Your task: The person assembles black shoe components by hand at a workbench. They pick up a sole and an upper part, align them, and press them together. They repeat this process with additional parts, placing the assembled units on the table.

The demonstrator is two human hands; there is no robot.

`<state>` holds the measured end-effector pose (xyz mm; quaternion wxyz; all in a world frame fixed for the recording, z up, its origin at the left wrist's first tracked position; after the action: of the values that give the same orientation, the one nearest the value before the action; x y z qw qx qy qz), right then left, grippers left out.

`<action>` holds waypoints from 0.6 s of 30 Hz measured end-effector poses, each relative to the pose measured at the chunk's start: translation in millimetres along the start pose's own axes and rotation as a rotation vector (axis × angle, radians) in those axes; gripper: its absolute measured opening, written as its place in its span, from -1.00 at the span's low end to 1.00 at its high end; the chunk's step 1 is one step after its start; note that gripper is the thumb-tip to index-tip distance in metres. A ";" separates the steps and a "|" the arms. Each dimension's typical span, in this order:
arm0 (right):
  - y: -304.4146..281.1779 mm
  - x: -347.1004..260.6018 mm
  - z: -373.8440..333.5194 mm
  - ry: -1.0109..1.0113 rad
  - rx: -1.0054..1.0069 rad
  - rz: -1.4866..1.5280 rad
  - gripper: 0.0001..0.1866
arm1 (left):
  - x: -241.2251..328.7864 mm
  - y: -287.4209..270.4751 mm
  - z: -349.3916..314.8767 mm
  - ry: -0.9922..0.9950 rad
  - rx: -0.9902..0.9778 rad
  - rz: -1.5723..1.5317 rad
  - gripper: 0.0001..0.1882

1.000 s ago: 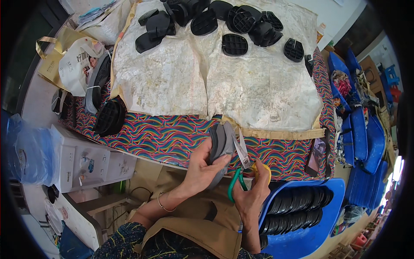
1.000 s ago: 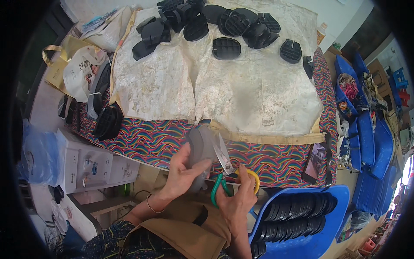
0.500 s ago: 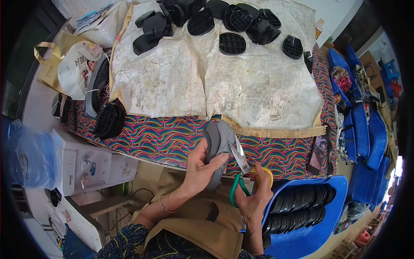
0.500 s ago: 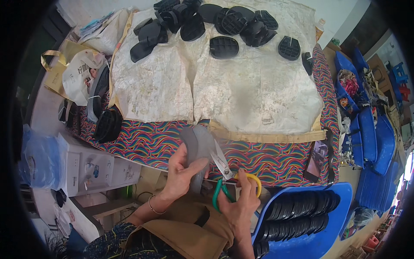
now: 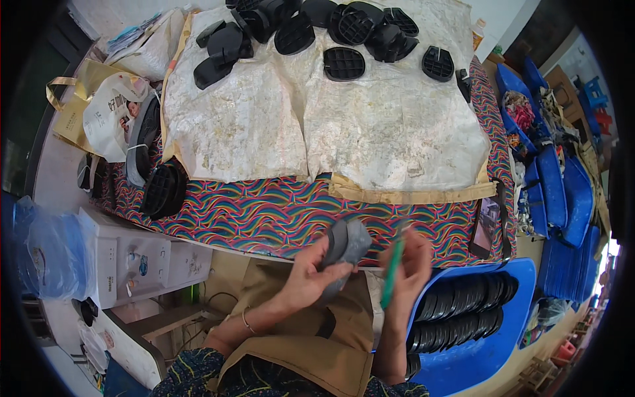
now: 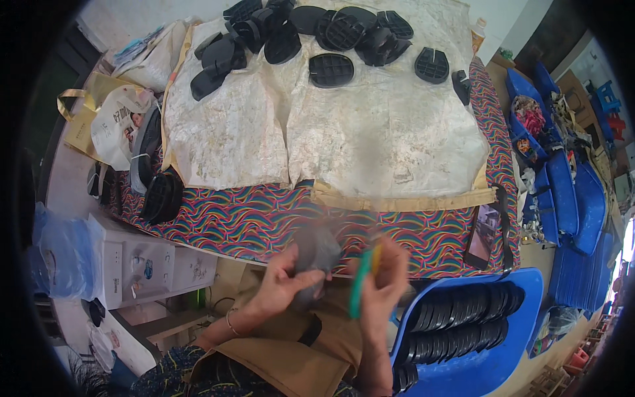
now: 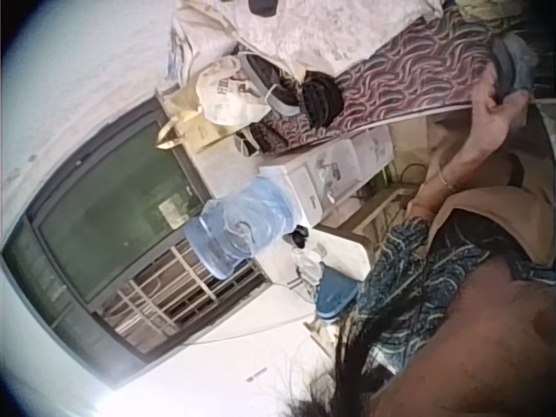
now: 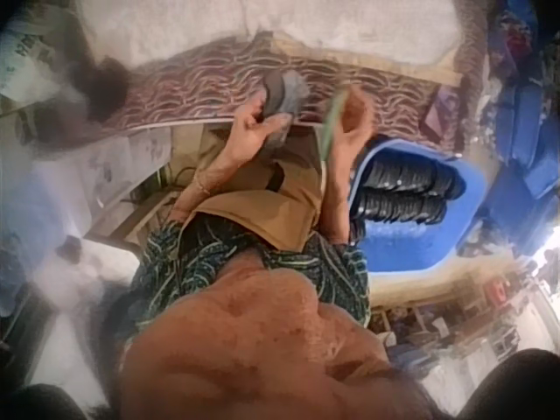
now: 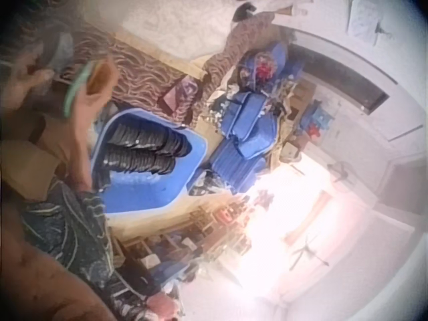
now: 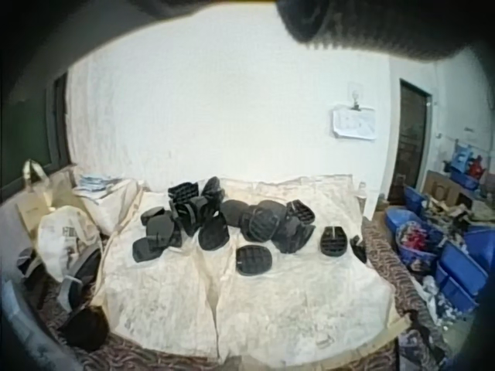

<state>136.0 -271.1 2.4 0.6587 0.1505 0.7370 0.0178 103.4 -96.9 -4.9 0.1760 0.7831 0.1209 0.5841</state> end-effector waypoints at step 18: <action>-38.3 -91.8 137.1 -0.936 0.414 -1.575 -0.58 | 26.0 29.6 21.1 0.005 -0.145 -0.415 -0.54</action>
<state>270.2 -353.7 64.4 0.6705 -0.2855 0.2754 -0.6270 130.7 -116.3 24.8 0.3482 0.7253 0.2375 0.5443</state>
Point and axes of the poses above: each hand's wrist, its own z-axis towards the middle knuckle, its own y-axis out of the palm, x = y × z, the point moved 10 cm from there along z, towards the middle knuckle
